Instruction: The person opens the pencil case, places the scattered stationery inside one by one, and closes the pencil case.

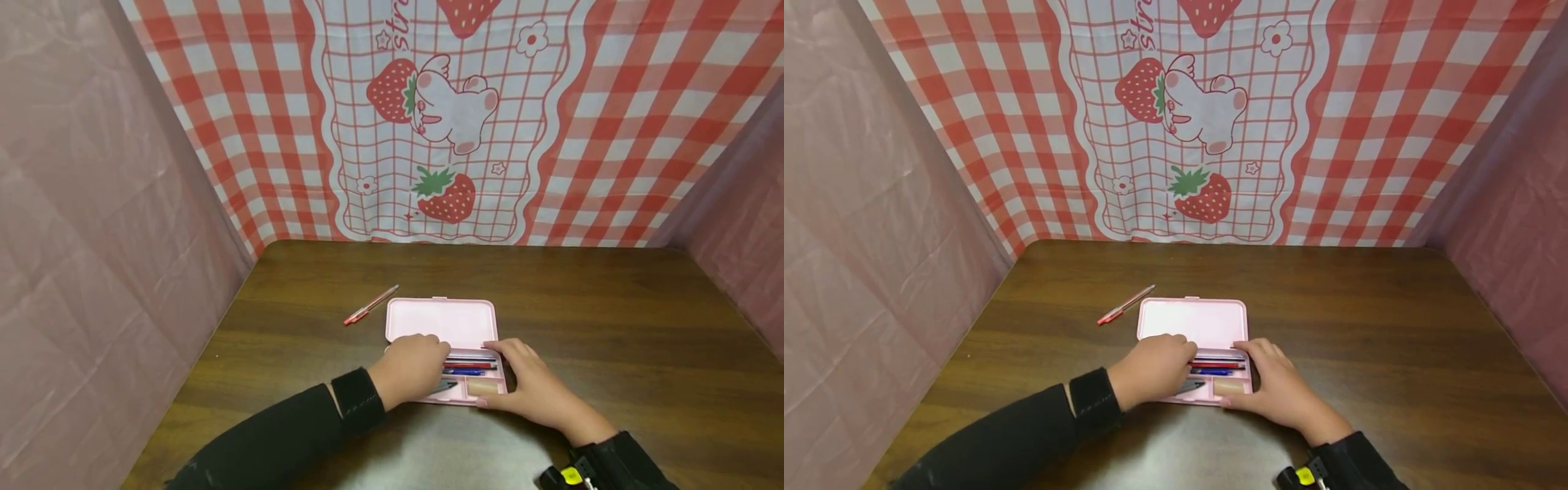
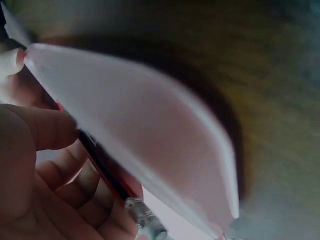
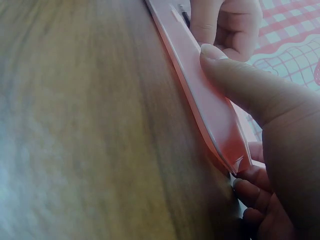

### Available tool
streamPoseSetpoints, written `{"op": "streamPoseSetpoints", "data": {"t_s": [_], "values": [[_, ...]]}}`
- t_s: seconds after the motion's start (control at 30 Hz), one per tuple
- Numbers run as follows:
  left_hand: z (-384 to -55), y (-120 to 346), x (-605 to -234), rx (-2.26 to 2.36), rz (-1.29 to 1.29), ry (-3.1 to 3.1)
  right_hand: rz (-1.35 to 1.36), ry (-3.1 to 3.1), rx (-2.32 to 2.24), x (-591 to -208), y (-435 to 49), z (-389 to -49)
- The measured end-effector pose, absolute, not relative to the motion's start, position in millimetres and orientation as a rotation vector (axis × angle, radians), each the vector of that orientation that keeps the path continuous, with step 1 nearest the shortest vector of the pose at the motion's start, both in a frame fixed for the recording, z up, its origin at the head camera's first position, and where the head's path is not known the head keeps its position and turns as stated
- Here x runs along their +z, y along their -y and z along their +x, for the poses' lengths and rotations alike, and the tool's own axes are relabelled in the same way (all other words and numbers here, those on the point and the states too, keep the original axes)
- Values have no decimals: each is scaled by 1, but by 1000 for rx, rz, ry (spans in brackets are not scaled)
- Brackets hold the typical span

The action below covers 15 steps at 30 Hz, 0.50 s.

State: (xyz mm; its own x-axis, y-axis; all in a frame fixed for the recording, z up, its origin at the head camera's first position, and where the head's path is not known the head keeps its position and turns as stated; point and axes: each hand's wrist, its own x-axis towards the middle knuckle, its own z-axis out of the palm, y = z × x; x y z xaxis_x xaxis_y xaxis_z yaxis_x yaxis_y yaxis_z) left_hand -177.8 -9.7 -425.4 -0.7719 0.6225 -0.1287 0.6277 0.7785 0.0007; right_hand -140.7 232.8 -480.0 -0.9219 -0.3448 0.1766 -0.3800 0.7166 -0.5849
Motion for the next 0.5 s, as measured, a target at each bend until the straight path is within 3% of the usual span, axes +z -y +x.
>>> {"op": "streamPoseSetpoints", "data": {"t_s": [0.5], "values": [[-186,14,-430,-123,996,-2877,594,2860,993,-481,-231,-141]]}}
